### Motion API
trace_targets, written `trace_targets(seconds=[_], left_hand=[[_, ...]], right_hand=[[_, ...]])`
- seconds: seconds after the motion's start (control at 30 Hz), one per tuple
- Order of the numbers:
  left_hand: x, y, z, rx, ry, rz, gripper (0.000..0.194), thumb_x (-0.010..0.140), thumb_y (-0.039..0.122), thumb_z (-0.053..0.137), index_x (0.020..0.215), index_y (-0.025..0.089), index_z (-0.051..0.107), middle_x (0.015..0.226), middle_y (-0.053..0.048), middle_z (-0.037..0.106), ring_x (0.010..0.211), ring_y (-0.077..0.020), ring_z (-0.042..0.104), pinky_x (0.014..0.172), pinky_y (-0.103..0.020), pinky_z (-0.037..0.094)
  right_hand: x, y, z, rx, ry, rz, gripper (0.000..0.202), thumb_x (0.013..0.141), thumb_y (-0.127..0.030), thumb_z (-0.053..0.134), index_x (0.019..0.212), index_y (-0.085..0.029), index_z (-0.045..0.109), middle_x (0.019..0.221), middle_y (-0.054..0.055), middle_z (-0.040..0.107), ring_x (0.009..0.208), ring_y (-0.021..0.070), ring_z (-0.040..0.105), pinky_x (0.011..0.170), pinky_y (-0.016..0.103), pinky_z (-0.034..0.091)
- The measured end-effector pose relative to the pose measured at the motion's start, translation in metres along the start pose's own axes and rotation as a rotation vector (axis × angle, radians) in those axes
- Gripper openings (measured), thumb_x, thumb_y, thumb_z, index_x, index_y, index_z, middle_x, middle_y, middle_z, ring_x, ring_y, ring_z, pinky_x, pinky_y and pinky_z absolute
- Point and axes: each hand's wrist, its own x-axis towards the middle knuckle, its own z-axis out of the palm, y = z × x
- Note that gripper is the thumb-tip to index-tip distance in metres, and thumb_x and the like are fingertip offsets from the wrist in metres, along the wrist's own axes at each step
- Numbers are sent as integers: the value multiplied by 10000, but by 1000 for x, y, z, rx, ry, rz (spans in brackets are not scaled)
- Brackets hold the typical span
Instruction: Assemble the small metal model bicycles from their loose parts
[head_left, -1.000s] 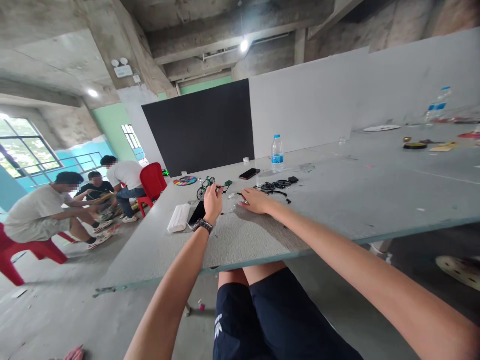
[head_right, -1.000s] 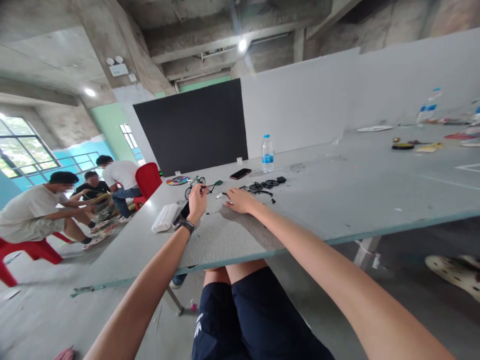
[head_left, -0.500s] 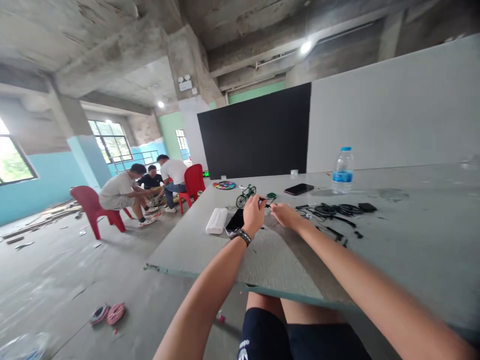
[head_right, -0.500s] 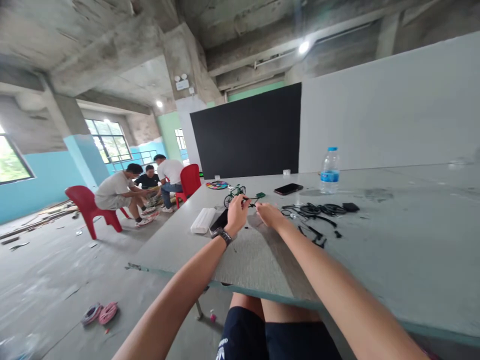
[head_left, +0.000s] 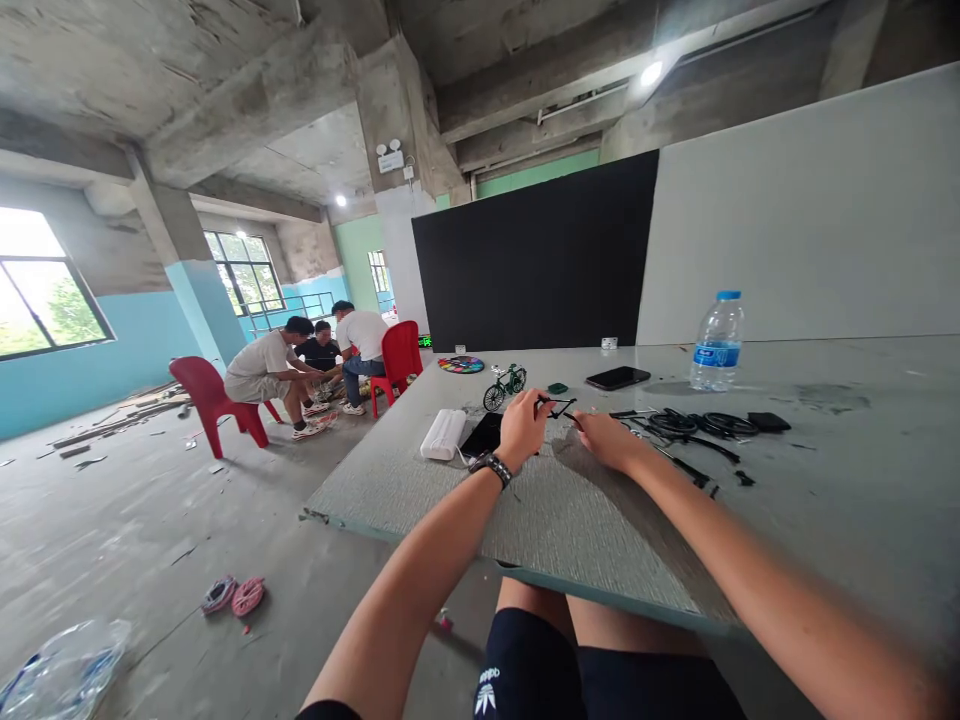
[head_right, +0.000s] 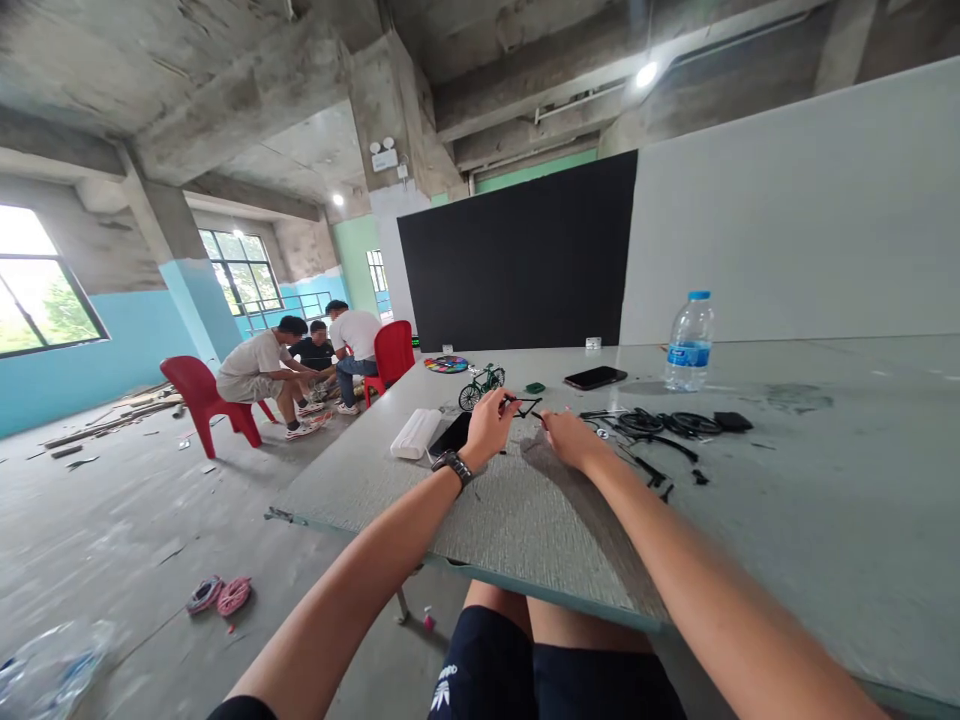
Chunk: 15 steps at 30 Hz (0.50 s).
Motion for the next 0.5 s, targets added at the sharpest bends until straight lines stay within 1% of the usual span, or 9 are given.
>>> trace_targets(seconds=[0.1, 0.2, 0.3, 0.4, 0.5], left_hand=[[0, 1, -1, -7, -12, -7, 171, 971, 341, 565, 990, 193, 647, 888, -33, 647, 773, -153, 557, 724, -254, 415], [-1, 2, -1, -9, -17, -6, 165, 967, 340, 573, 975, 193, 648, 852, -20, 630, 752, -145, 539, 703, -248, 401], [-1, 1, -1, -17, -12, -1, 159, 965, 333, 576, 980, 191, 647, 830, -14, 622, 746, -142, 533, 694, -244, 391], [-1, -1, 0, -25, -15, 6, 172, 972, 338, 563, 997, 190, 646, 835, -16, 628, 744, -141, 535, 690, -244, 390], [0, -3, 1, -31, -11, 3, 164, 970, 332, 567, 989, 190, 647, 824, -14, 630, 741, -142, 535, 688, -242, 386]], right_hand=[[-2, -1, -3, -12, -11, 41, 231, 950, -129, 458, 1131, -118, 600, 1004, 169, 725, 1003, 291, 700, 915, 372, 450], [-4, -2, -5, 15, -14, 60, 203, 941, -115, 480, 1102, -129, 604, 1011, 166, 722, 1024, 290, 689, 881, 348, 451], [-6, -2, -8, 50, 6, 86, 187, 946, -96, 461, 1068, -144, 593, 995, 163, 710, 975, 279, 688, 801, 317, 445], [-9, 3, -9, 93, 62, 117, 187, 946, -96, 432, 1050, -168, 569, 954, 146, 695, 872, 258, 680, 704, 295, 420], [-9, 10, -8, 127, 152, 130, 123, 951, -143, 445, 1000, -188, 549, 940, 136, 695, 865, 257, 678, 675, 288, 403]])
